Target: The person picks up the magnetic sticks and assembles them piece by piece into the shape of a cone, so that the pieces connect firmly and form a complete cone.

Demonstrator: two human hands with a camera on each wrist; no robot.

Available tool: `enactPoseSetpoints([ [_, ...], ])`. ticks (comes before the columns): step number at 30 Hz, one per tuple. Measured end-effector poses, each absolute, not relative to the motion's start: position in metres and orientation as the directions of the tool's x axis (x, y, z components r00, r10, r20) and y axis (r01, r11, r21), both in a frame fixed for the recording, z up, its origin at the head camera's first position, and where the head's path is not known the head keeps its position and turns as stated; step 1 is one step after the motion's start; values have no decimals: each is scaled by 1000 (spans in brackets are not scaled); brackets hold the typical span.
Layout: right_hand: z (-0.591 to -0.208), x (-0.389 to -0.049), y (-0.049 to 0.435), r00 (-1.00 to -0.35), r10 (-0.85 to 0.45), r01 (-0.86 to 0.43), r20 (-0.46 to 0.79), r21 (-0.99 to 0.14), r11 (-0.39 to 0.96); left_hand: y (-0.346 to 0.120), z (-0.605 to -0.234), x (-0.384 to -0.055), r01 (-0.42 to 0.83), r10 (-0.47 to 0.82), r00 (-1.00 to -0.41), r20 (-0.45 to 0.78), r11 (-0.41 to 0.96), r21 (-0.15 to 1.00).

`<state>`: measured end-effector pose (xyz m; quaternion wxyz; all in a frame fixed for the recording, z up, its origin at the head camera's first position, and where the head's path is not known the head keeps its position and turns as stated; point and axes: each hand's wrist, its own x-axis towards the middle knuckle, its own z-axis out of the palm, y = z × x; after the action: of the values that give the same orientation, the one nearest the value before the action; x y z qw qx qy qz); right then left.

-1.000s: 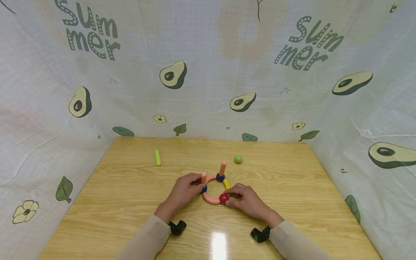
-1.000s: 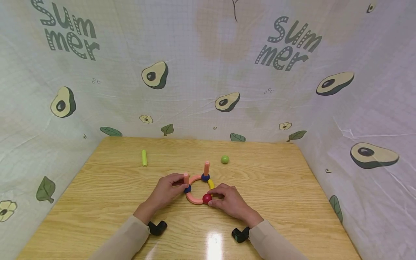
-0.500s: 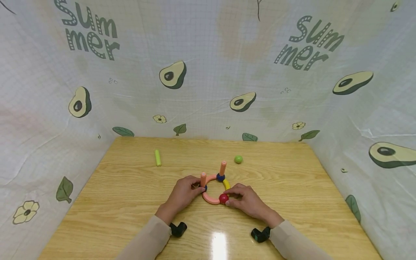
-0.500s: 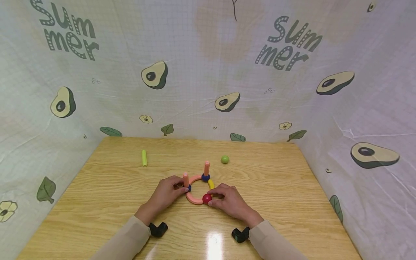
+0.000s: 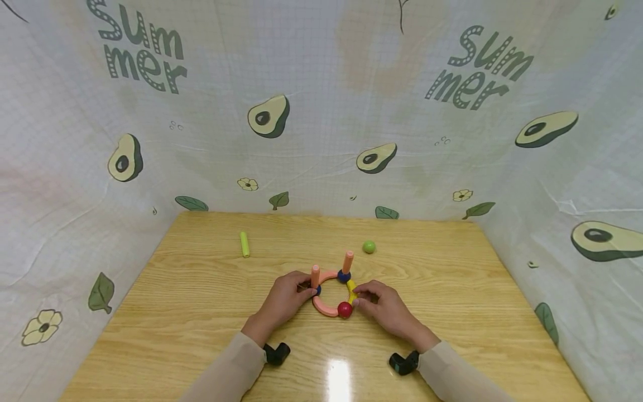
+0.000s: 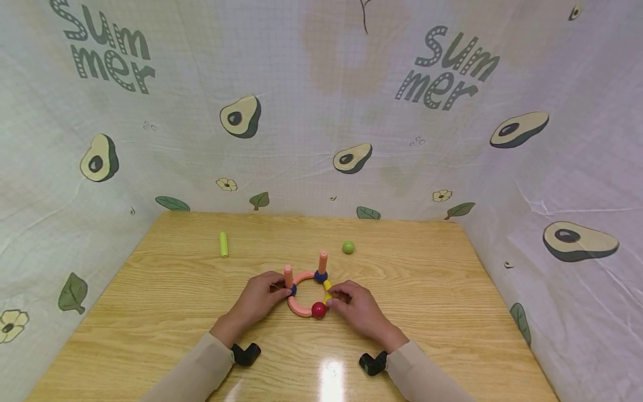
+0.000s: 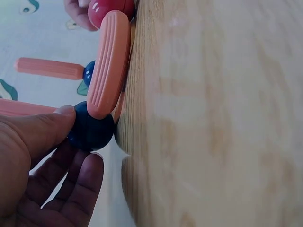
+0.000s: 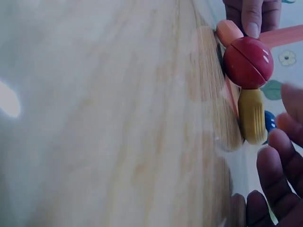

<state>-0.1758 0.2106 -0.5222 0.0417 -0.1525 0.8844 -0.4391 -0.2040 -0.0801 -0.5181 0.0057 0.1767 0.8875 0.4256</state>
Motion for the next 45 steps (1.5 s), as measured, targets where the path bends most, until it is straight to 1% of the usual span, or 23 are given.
enactPoseSetpoints([
  [5, -522, -180, 206, -982, -170, -162, 75, -795, 585, -80, -521, -205, 316, 320, -936, 148, 578, 752],
  [9, -519, -184, 202, -987, -133, -154, 92, -786, 598, -80, -520, -205, 305, 318, -938, 135, 578, 757],
  [17, -516, -199, 193, -982, -185, -124, 24, -825, 551, -82, -522, -204, 245, 316, -946, 72, 552, 797],
  [22, -516, -206, 186, -974, -225, -131, 10, -838, 529, -83, -522, -206, 226, 310, -949, 56, 546, 807],
  [27, -518, -205, 185, -982, -187, -115, 15, -833, 540, -83, -523, -210, 228, 296, -953, 65, 561, 796],
  [33, -521, -204, 185, -987, -159, -118, 29, -806, 580, -83, -522, -208, 201, 230, -970, 76, 591, 781],
  [36, -522, -205, 185, -985, -169, -135, 41, -792, 596, -86, -520, -202, 143, 193, -981, 32, 593, 793],
  [39, -521, -205, 186, -985, -165, -137, 46, -793, 594, -87, -517, -196, 93, 191, -981, -26, 588, 803],
  [42, -520, -204, 188, -986, -160, -135, 47, -790, 598, -86, -516, -193, 84, 213, -975, -56, 598, 797],
  [45, -521, -203, 191, -985, -168, -132, 38, -789, 600, -86, -518, -194, 106, 218, -975, -39, 615, 781],
])
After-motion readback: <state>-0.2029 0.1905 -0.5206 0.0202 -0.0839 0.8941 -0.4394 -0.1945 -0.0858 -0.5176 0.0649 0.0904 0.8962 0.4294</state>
